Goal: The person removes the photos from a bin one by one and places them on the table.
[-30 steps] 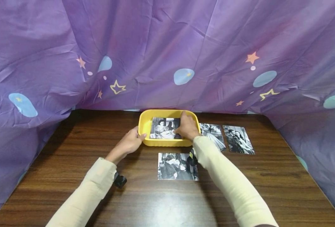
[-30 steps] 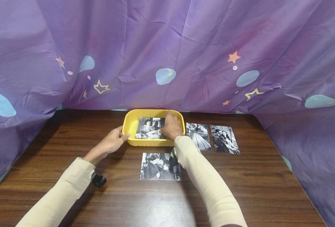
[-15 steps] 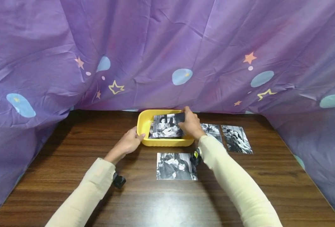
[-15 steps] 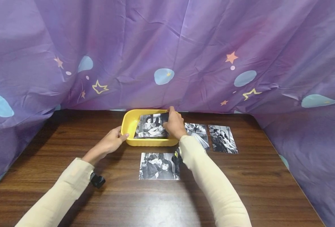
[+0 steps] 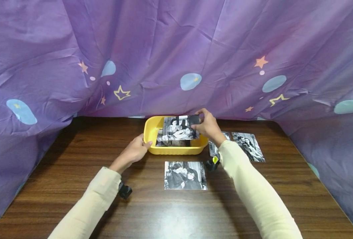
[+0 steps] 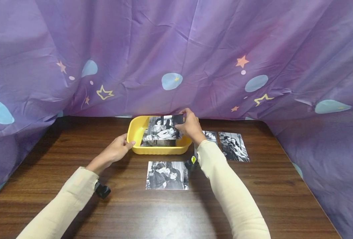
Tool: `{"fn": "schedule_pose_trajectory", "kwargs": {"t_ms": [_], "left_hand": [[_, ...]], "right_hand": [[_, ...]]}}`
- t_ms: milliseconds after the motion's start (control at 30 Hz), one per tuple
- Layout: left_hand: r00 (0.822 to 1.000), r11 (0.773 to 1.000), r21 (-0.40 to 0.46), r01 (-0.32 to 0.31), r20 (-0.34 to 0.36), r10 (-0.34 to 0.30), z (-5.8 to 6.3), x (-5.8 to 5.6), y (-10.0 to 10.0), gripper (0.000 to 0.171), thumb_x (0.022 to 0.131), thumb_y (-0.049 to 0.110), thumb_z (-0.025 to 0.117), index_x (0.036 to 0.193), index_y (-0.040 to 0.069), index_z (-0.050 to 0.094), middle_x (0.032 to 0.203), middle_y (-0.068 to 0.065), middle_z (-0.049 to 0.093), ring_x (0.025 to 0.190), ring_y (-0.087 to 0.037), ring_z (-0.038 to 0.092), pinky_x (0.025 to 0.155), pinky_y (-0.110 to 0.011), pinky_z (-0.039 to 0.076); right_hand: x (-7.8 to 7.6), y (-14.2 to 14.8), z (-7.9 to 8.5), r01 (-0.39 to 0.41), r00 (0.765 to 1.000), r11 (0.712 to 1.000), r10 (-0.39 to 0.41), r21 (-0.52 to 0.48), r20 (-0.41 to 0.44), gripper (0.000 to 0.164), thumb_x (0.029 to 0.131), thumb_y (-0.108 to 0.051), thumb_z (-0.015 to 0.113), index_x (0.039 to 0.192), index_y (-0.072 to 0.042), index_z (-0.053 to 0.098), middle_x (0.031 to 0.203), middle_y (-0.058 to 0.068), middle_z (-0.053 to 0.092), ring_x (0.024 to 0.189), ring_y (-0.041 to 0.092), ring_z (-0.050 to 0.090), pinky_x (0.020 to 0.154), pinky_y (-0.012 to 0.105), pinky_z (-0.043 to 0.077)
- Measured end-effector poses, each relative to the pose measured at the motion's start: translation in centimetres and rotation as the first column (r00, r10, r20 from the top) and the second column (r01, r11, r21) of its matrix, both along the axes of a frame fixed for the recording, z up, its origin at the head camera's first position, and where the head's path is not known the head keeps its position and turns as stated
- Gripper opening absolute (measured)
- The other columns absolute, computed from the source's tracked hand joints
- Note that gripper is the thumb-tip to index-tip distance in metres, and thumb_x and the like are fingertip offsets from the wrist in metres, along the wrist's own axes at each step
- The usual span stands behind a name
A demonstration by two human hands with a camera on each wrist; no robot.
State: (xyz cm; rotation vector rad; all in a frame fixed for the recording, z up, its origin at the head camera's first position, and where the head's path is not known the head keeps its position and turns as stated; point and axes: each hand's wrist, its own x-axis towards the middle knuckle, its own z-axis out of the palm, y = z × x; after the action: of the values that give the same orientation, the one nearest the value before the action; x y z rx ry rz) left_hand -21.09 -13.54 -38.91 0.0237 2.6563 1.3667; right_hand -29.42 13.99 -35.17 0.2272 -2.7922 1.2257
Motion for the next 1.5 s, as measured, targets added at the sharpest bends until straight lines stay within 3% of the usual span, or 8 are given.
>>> {"fn": "schedule_pose_trajectory", "kwargs": {"t_ms": [267, 567, 733, 900, 1167, 1500], "left_hand": [[1.0, 1.0, -0.014, -0.002, -0.005, 0.002, 0.2, 0.1, 0.0, 0.04, 0.106, 0.019, 0.051, 0.139, -0.003, 0.049, 0.094, -0.013, 0.057, 0.088, -0.026, 0.053, 0.081, -0.04, 0.044], [1.0, 1.0, -0.028, 0.0, 0.003, 0.0, 0.2, 0.0, 0.0, 0.043, 0.107, 0.02, 0.05, 0.142, -0.003, 0.047, 0.096, -0.013, 0.058, 0.092, -0.027, 0.054, 0.084, -0.041, 0.044], [1.0, 1.0, -0.017, 0.01, -0.009, -0.01, 0.0, -0.1, 0.0, 0.04, 0.107, 0.019, 0.05, 0.139, -0.004, 0.048, 0.095, -0.013, 0.058, 0.092, -0.027, 0.054, 0.084, -0.042, 0.045], [1.0, 1.0, -0.014, 0.014, -0.014, -0.014, -0.1, -0.2, -0.1, 0.04, 0.107, 0.019, 0.05, 0.14, -0.005, 0.048, 0.097, -0.013, 0.059, 0.095, -0.028, 0.054, 0.087, -0.044, 0.044], [1.0, 1.0, -0.004, 0.018, -0.013, -0.018, -0.1, -0.1, -0.1, 0.041, 0.107, 0.018, 0.05, 0.141, -0.005, 0.047, 0.102, -0.016, 0.061, 0.101, -0.03, 0.055, 0.094, -0.048, 0.043], [1.0, 1.0, 0.0, 0.024, -0.018, -0.024, 0.1, 0.0, -0.1, 0.041, 0.107, 0.017, 0.05, 0.14, -0.006, 0.048, 0.103, -0.017, 0.061, 0.105, -0.031, 0.054, 0.099, -0.05, 0.042]], "right_hand": [[0.4, 2.2, 1.0, -0.031, 0.999, 0.995, 0.035, -0.091, 0.041, 0.053, 0.085, 0.003, 0.079, 0.131, 0.001, 0.053, 0.085, 0.014, 0.059, 0.06, 0.015, 0.056, 0.055, 0.027, 0.048], [1.6, 5.6, 2.1, -0.049, 0.995, 0.984, 0.063, -0.171, 0.081, 0.055, 0.085, 0.007, 0.075, 0.133, 0.005, 0.049, 0.088, 0.019, 0.064, 0.062, 0.011, 0.054, 0.055, 0.025, 0.047], [2.6, 8.3, 2.4, -0.063, 0.994, 0.978, 0.08, -0.196, 0.077, 0.052, 0.084, 0.009, 0.074, 0.13, 0.006, 0.049, 0.081, 0.01, 0.063, 0.063, 0.011, 0.055, 0.054, 0.024, 0.048], [3.8, 11.0, 2.1, -0.103, 0.992, 0.97, 0.118, -0.221, 0.053, 0.048, 0.084, 0.011, 0.073, 0.126, 0.008, 0.049, 0.079, 0.005, 0.063, 0.064, 0.008, 0.055, 0.053, 0.024, 0.047], [5.9, 14.7, 1.6, -0.114, 0.981, 0.975, 0.141, -0.189, 0.136, 0.055, 0.086, 0.006, 0.074, 0.133, 0.007, 0.046, 0.086, 0.008, 0.058, 0.062, 0.008, 0.053, 0.055, 0.026, 0.049], [8.4, 17.9, -0.7, -0.172, 0.978, 0.974, 0.187, -0.145, 0.095, 0.055, 0.08, 0.01, 0.077, 0.127, 0.01, 0.049, 0.08, 0.004, 0.059, 0.064, 0.007, 0.055, 0.052, 0.028, 0.05]]}}
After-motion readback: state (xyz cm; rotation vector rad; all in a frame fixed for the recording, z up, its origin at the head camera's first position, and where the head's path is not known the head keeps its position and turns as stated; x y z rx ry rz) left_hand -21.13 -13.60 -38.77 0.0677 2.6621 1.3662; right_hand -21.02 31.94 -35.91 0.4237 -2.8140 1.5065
